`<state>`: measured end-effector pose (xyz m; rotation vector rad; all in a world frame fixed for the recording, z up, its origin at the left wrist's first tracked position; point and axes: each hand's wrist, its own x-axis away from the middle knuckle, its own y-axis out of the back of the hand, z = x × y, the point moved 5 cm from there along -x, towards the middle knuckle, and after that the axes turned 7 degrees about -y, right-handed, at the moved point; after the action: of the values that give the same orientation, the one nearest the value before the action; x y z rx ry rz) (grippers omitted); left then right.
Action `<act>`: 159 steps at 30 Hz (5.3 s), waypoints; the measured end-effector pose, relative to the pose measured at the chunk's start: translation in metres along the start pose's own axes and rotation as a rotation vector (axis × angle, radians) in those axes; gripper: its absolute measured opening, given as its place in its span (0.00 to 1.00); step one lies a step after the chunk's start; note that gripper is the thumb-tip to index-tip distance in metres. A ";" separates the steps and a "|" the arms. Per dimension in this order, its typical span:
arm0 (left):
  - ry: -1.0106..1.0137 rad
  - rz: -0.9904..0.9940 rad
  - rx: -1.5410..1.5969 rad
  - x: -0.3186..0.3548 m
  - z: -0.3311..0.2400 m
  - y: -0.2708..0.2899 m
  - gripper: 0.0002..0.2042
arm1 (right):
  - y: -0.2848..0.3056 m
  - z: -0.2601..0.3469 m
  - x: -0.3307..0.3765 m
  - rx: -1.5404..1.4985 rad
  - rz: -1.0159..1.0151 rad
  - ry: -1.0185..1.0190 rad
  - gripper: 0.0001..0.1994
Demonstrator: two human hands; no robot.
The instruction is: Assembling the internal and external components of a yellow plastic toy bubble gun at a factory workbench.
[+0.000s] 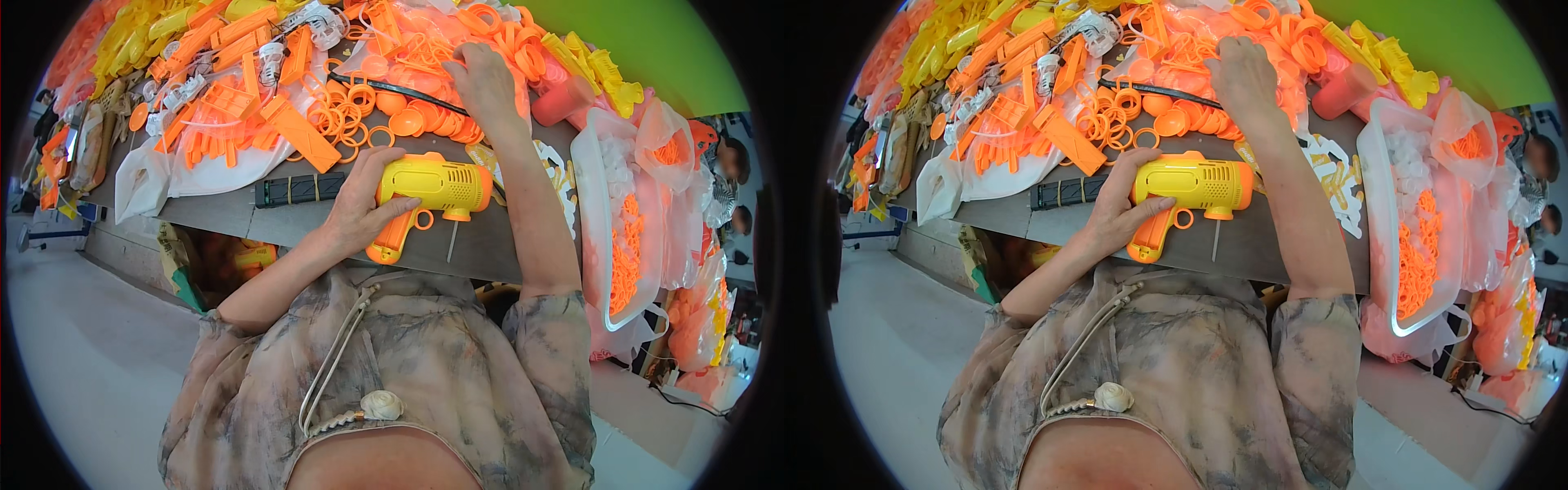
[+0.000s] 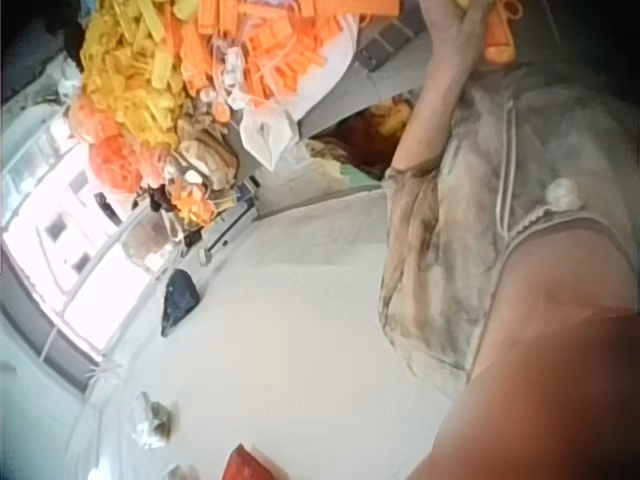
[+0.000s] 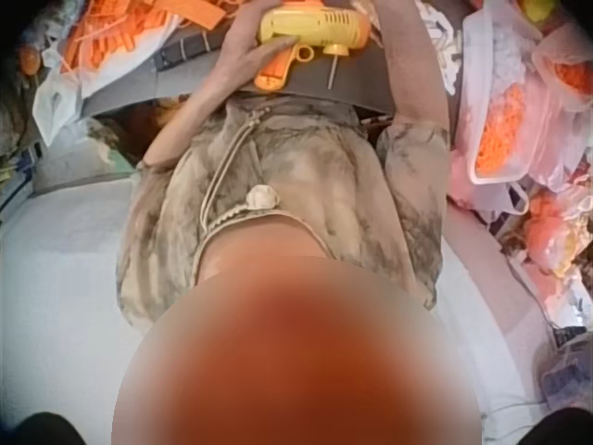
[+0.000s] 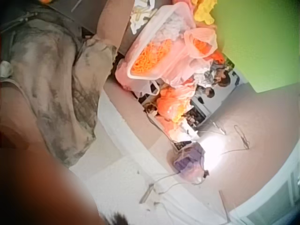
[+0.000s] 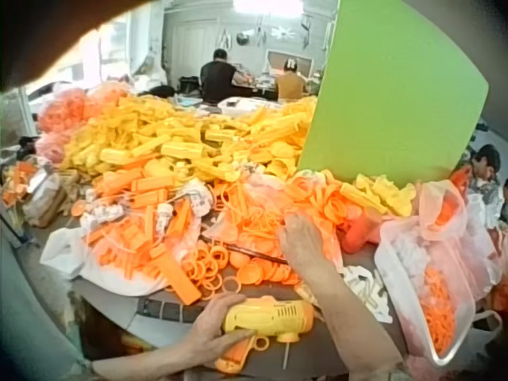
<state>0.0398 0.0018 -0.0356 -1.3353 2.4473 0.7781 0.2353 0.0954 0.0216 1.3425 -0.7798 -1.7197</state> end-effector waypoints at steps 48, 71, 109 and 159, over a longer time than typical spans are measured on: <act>0.199 -0.036 0.275 0.000 0.012 0.001 0.14 | 0.048 0.076 0.121 -0.292 0.126 0.168 0.04; -0.279 -0.154 -0.212 0.000 -0.050 0.026 0.20 | 0.102 -0.038 0.147 -0.210 -0.194 -0.087 0.09; -0.480 0.170 -0.473 0.002 -0.033 0.029 0.15 | 0.082 0.026 0.142 -0.337 0.140 -0.053 0.20; -0.279 0.022 -0.366 0.003 -0.019 0.018 0.24 | 0.059 0.052 0.168 0.028 0.096 0.263 0.28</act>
<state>0.0236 -0.0030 -0.0148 -1.2119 2.1731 1.3687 0.1783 -0.0806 0.0042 1.4888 -0.7071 -1.4273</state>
